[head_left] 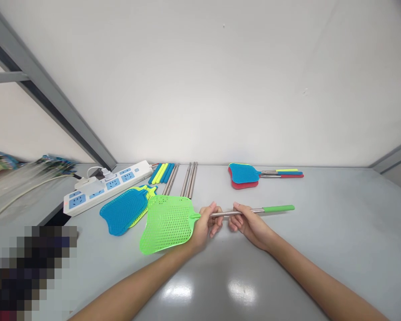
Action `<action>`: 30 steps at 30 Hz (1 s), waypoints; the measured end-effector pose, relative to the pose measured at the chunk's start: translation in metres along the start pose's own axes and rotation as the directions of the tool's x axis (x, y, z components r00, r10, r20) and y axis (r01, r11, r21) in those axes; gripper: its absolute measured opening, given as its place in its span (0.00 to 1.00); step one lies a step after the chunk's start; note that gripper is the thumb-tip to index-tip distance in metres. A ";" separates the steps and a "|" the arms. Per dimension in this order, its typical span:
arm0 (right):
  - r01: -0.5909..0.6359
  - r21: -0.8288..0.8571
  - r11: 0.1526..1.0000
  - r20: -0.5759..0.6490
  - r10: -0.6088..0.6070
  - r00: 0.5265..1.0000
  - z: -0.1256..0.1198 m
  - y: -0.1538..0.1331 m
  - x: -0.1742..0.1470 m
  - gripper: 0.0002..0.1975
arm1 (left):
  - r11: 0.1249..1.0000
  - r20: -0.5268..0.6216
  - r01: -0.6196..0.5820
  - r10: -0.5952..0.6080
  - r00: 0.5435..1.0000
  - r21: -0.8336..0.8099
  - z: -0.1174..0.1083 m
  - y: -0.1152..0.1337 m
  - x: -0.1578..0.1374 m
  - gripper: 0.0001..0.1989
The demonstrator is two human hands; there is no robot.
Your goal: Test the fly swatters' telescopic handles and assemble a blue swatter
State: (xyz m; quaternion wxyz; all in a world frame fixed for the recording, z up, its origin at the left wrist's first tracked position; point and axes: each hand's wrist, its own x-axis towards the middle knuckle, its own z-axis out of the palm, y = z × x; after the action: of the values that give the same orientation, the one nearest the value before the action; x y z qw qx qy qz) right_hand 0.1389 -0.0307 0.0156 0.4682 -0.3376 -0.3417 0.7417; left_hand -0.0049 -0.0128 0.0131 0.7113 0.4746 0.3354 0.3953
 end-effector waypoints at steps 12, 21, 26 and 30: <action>0.043 0.041 0.998 -0.063 -0.040 0.997 -0.002 0.003 0.002 0.22 | 0.988 -0.372 -0.137 0.098 0.923 -0.078 -0.002 0.000 0.002 0.24; 0.060 0.060 0.996 -0.070 -0.055 0.996 -0.003 0.005 0.002 0.22 | 0.974 -0.485 -0.221 0.168 0.858 -0.054 -0.002 -0.001 0.002 0.19; 0.061 0.079 0.995 -0.084 -0.054 0.995 -0.004 0.005 0.003 0.22 | 0.975 -0.497 -0.214 0.161 0.853 -0.052 0.000 0.001 0.004 0.18; 0.068 0.106 0.992 -0.087 -0.059 0.994 -0.003 0.004 0.002 0.22 | 0.971 -0.494 -0.226 0.162 0.854 -0.073 -0.001 0.000 0.005 0.17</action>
State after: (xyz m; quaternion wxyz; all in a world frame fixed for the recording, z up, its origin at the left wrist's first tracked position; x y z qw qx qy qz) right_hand 0.1386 -0.0293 0.0097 0.5234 -0.3314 -0.2914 0.7289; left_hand -0.0034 -0.0086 0.0121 0.5899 0.3449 0.4272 0.5920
